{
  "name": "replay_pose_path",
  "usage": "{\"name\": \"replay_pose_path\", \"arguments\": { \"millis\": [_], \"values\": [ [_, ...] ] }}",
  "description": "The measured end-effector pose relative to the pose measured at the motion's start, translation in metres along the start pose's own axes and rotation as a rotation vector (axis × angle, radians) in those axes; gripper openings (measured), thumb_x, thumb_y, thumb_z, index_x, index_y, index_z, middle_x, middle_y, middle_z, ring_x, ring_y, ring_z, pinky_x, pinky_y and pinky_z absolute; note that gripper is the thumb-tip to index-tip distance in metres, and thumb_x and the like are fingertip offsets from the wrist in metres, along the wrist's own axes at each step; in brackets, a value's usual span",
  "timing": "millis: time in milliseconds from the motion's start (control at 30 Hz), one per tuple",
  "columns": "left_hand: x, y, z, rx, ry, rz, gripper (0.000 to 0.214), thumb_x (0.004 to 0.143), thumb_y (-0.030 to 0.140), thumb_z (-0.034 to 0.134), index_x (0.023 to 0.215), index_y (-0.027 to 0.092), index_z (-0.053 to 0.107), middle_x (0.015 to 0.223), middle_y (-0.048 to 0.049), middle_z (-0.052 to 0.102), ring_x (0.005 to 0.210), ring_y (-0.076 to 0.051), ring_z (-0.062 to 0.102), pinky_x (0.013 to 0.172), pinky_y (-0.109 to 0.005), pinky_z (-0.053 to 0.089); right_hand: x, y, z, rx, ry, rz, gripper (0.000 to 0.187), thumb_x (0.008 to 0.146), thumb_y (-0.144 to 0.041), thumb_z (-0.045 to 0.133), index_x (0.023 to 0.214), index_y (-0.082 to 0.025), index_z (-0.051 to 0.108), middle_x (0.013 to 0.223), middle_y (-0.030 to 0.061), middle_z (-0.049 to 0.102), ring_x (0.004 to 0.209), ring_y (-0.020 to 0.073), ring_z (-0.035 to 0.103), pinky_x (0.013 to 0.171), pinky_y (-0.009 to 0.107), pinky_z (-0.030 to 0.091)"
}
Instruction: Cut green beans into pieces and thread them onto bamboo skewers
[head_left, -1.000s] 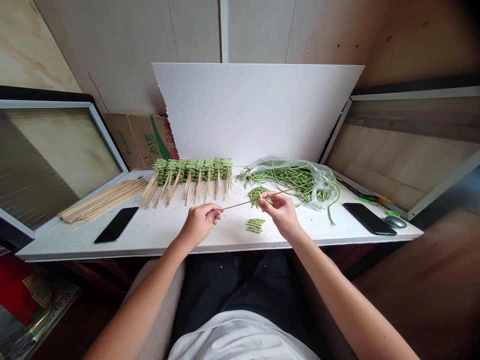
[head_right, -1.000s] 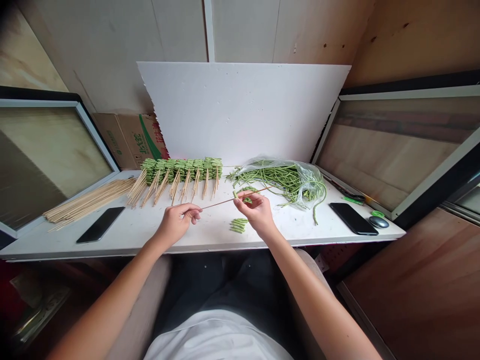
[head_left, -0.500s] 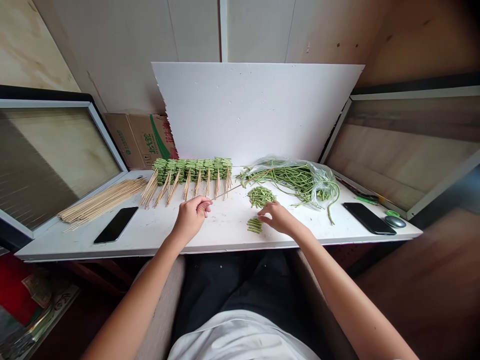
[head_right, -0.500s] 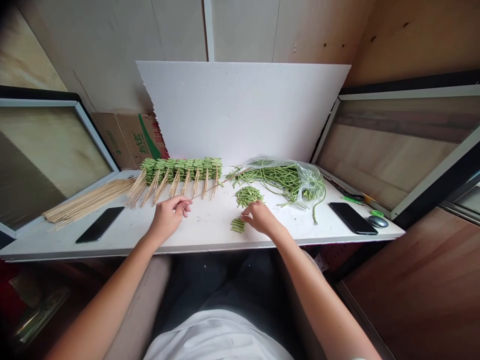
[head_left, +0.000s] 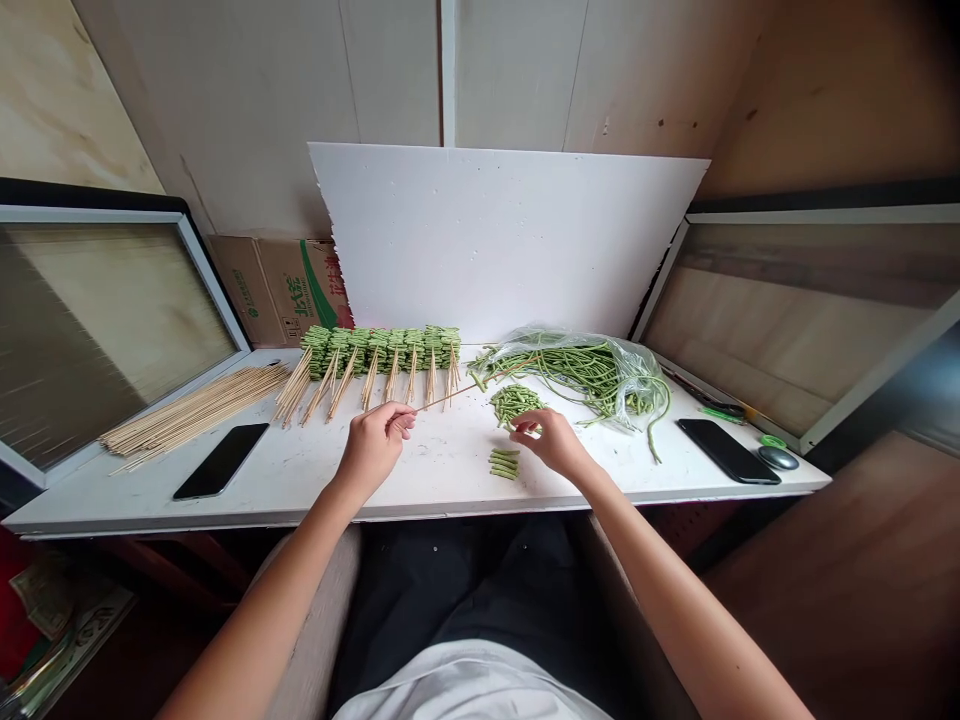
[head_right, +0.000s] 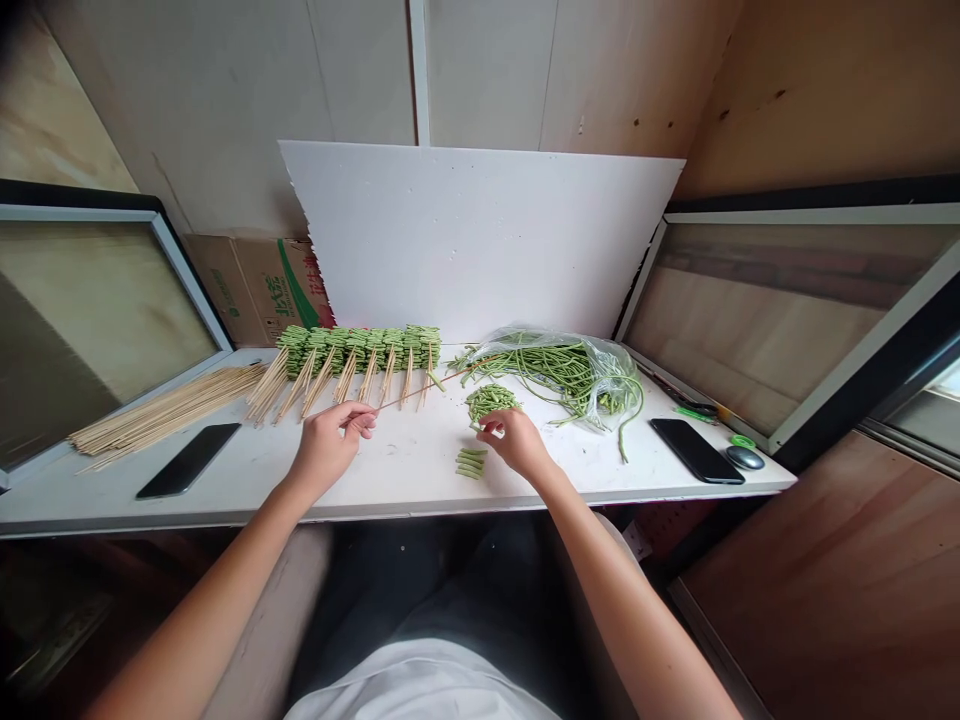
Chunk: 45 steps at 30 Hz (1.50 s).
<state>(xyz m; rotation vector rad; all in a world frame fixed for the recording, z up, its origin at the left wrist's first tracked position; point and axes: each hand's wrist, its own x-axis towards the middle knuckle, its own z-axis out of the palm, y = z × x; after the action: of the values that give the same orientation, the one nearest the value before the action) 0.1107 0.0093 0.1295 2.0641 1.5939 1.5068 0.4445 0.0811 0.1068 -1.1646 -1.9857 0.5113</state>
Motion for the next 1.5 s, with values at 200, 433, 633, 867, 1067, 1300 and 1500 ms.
{"name": "replay_pose_path", "arguments": {
  "millis": [200,433,633,867,1067,1300,1500],
  "values": [
    [-0.001,0.005,-0.002,-0.002,-0.009,-0.003,0.019,0.097,0.026,0.057,0.095,0.02,0.076,0.077,-0.0037,0.078,0.069,-0.018,0.074,0.069,-0.029,0.057,0.008,-0.007,-0.028,0.555,0.224,0.228,0.046,0.067,-0.055,0.095,0.096,-0.021,0.084,0.098,0.0099,0.081,0.089,0.0247,0.072,0.076,0.036,0.055],
    [-0.004,0.001,0.001,0.034,-0.037,0.016,0.02,0.096,0.024,0.057,0.095,0.02,0.076,0.078,-0.0021,0.078,0.065,-0.017,0.071,0.067,-0.027,0.056,0.006,-0.023,-0.042,0.956,0.239,0.262,0.043,0.069,-0.056,0.094,0.099,-0.029,0.08,0.11,0.0051,0.078,0.111,0.0233,0.07,0.082,0.033,0.056],
    [-0.004,0.001,0.002,0.08,-0.03,0.064,0.022,0.096,0.021,0.056,0.097,0.021,0.078,0.082,-0.0019,0.08,0.074,-0.018,0.073,0.078,-0.028,0.058,0.005,-0.03,-0.043,0.951,0.217,0.246,0.047,0.069,-0.062,0.092,0.099,-0.03,0.078,0.108,0.0055,0.075,0.107,0.0238,0.069,0.079,0.034,0.056],
    [-0.004,0.002,0.001,0.087,-0.027,0.067,0.023,0.095,0.021,0.055,0.095,0.022,0.078,0.081,-0.0023,0.079,0.075,-0.02,0.074,0.077,-0.029,0.058,0.005,-0.029,-0.041,0.964,0.206,0.257,0.045,0.069,-0.06,0.093,0.1,-0.031,0.078,0.108,0.004,0.074,0.102,0.0211,0.066,0.077,0.032,0.054],
    [-0.005,0.003,0.001,0.087,-0.032,0.071,0.022,0.095,0.022,0.056,0.094,0.021,0.078,0.08,-0.0026,0.079,0.075,-0.02,0.073,0.077,-0.029,0.057,0.006,-0.027,-0.039,1.001,0.225,0.278,0.047,0.064,-0.056,0.097,0.1,-0.03,0.08,0.106,0.0049,0.074,0.098,0.0213,0.065,0.074,0.032,0.053],
    [-0.005,0.004,0.001,0.075,-0.024,0.055,0.022,0.095,0.021,0.056,0.093,0.021,0.078,0.077,-0.0026,0.078,0.073,-0.02,0.072,0.075,-0.028,0.057,0.007,-0.025,-0.038,1.002,0.206,0.282,0.049,0.065,-0.056,0.096,0.103,-0.029,0.08,0.108,0.0043,0.074,0.098,0.0196,0.065,0.074,0.03,0.052],
    [-0.005,0.003,0.001,0.072,-0.035,0.06,0.023,0.095,0.02,0.055,0.092,0.021,0.077,0.077,-0.0024,0.077,0.074,-0.02,0.072,0.075,-0.028,0.056,0.007,-0.023,-0.037,0.947,0.202,0.266,0.049,0.067,-0.06,0.094,0.102,-0.03,0.08,0.108,0.0057,0.075,0.1,0.0218,0.066,0.075,0.032,0.054]
  ]
}}
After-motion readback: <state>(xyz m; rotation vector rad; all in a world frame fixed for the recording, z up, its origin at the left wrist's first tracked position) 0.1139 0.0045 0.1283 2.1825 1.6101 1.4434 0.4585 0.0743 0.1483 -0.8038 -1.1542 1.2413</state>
